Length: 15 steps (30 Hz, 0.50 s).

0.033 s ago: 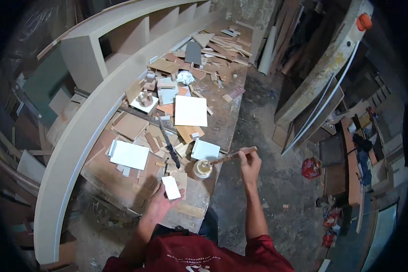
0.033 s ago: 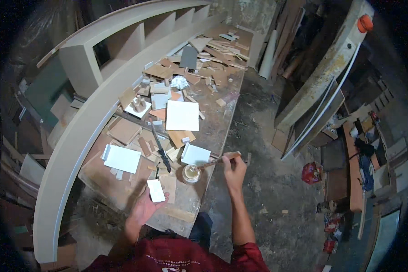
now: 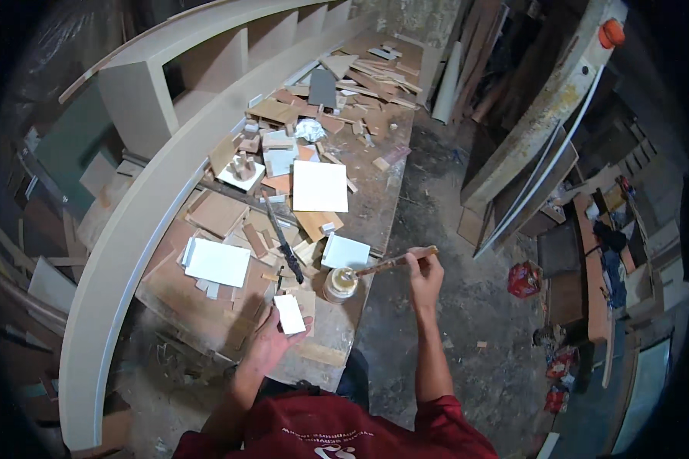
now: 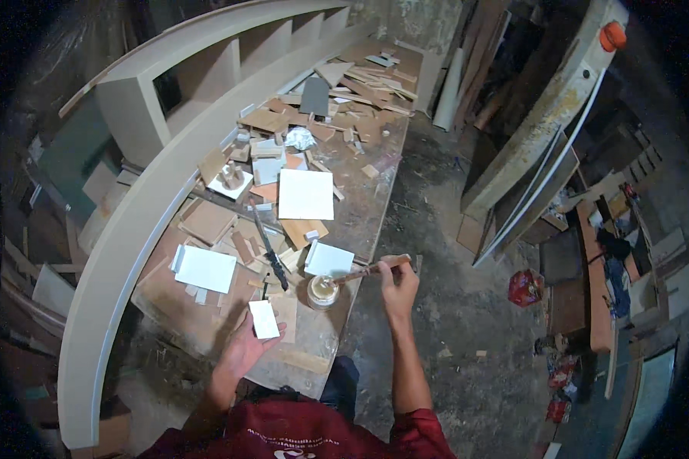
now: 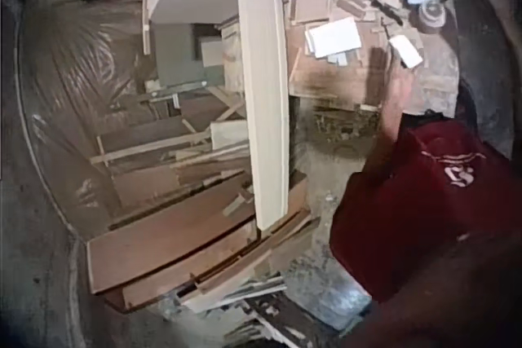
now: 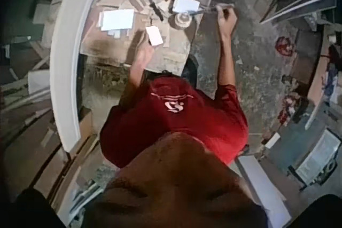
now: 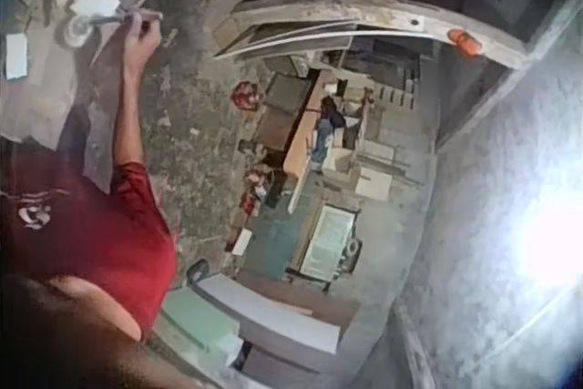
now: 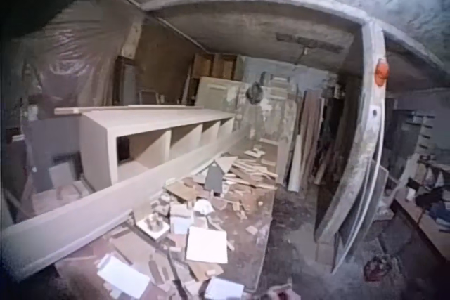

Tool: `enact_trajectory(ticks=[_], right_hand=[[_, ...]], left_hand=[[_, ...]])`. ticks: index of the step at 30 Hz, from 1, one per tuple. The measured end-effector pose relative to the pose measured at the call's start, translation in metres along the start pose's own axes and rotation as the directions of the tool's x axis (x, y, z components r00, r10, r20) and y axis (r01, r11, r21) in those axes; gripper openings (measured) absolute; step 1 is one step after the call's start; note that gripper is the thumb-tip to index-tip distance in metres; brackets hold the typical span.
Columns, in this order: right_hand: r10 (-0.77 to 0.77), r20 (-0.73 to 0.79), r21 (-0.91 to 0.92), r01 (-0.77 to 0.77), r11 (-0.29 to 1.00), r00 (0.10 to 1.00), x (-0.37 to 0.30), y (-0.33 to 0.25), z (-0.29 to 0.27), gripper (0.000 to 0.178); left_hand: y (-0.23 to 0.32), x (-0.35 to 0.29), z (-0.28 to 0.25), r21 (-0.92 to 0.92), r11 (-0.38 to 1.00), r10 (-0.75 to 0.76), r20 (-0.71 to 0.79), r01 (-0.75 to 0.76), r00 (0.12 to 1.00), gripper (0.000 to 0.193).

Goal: The person applies glue to a small wooden block using a stick and presses it onto a larger wooden piece. They then pick up a white rectangular board and a sanding block, using the sanding block to smooth the surface of the white board.

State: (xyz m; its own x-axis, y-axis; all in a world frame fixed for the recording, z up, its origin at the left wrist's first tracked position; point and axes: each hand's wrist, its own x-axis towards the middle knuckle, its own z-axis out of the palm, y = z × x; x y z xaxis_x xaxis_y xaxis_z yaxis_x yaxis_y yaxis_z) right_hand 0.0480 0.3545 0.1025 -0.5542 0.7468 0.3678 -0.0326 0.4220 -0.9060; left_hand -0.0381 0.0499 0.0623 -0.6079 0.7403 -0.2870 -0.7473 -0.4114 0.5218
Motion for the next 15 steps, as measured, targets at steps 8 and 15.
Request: enact_trajectory(ticks=[8, 15], right_hand=[[0.033, -0.112, 0.100, -0.021, 0.995, 0.993, -0.012, -0.030, -0.021, 0.012], [-0.161, 0.285, -0.224, 0.229, 0.947, 0.945, -0.020, -0.033, 0.033, 0.010]], left_hand=[[0.018, 0.019, 0.022, 0.109, 0.993, -0.039, 0.047, 0.034, 0.998, 0.049], [-0.007, 0.028, -0.007, 0.048, 0.995, -0.088, -0.070, 0.092, 0.994, 0.046]])
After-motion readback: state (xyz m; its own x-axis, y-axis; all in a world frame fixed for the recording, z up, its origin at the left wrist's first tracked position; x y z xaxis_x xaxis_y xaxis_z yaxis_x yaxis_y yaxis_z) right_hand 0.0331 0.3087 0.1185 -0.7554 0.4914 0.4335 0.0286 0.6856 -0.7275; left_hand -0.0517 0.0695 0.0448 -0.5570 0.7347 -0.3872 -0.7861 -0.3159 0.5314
